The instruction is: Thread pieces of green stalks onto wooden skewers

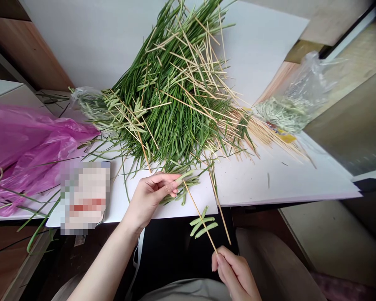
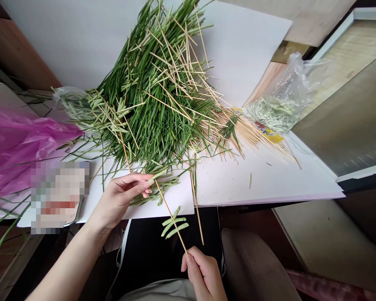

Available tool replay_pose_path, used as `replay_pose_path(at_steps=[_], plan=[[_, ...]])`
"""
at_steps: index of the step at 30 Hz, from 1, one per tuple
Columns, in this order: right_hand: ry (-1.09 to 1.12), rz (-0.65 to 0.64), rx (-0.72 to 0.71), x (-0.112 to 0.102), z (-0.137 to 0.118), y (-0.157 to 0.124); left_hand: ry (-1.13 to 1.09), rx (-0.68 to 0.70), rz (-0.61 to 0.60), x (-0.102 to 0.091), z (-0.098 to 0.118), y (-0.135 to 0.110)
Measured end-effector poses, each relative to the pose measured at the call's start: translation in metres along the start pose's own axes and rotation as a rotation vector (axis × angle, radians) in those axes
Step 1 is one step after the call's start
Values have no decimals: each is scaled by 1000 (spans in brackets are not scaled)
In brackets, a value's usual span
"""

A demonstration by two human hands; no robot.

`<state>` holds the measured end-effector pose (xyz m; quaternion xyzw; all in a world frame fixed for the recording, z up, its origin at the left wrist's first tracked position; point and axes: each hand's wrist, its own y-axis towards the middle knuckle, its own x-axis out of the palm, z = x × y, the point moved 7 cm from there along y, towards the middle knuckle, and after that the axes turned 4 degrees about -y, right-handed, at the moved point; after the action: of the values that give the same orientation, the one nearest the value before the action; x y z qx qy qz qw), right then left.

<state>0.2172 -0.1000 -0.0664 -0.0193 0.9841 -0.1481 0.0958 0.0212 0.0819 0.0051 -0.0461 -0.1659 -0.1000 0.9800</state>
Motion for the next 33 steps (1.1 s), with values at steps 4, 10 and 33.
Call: replay_pose_path(at_steps=[4, 10, 33], plan=[[-54, 11, -25, -3, 3, 1, 113, 76, 5, -1, 8, -1], [-100, -28, -40, 0, 3, 3, 189, 135, 3, 3, 10, -3], [-83, -41, -76, -1, 9, 5, 240, 138, 59, -6, 4, 0]])
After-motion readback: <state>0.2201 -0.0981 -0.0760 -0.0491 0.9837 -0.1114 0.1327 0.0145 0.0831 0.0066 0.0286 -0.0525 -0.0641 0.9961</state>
